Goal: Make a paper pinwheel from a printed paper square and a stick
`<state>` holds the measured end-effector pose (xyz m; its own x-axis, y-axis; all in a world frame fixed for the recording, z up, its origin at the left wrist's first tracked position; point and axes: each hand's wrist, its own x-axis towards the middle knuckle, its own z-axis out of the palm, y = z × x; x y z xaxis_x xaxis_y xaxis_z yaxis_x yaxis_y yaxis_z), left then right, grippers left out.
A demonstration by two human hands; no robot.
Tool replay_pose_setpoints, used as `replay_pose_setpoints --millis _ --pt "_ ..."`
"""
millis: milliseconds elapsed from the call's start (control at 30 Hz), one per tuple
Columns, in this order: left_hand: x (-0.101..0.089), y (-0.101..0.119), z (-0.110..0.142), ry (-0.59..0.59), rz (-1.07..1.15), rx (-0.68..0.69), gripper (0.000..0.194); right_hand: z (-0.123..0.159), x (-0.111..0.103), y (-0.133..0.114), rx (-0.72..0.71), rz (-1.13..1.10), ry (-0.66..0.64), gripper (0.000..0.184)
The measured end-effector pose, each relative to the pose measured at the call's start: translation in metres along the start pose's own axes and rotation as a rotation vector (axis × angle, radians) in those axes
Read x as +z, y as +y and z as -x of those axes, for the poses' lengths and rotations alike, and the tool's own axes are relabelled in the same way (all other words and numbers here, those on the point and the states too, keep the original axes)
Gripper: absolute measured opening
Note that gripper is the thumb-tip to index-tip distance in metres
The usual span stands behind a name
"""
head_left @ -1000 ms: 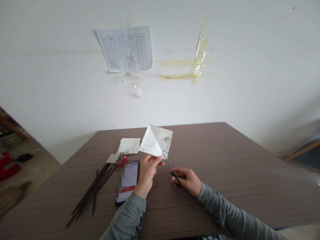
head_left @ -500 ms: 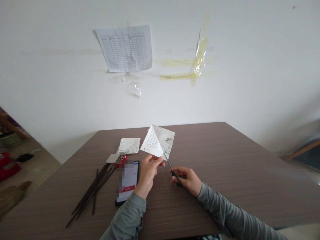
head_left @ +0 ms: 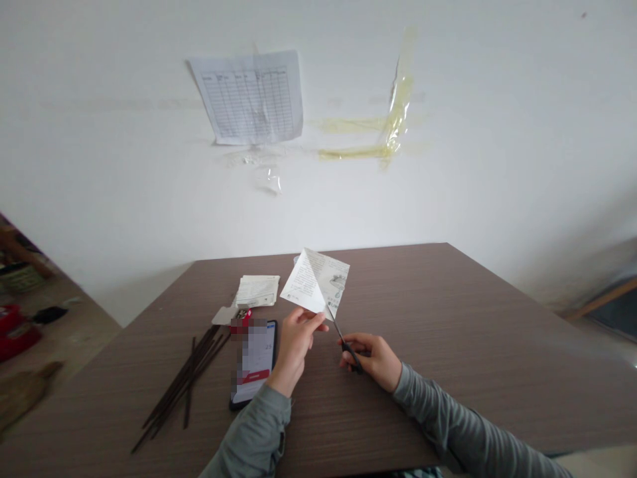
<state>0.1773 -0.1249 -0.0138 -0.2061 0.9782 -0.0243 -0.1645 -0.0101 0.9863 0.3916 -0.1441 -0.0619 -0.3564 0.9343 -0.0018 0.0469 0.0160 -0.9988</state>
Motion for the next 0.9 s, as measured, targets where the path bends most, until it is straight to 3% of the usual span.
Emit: replay_pose_setpoints --millis 900 --pt "0.0 0.0001 -0.0001 -0.028 -0.01 -0.022 0.039 -0.0013 0.0003 -0.0003 0.0 -0.014 0.022 0.068"
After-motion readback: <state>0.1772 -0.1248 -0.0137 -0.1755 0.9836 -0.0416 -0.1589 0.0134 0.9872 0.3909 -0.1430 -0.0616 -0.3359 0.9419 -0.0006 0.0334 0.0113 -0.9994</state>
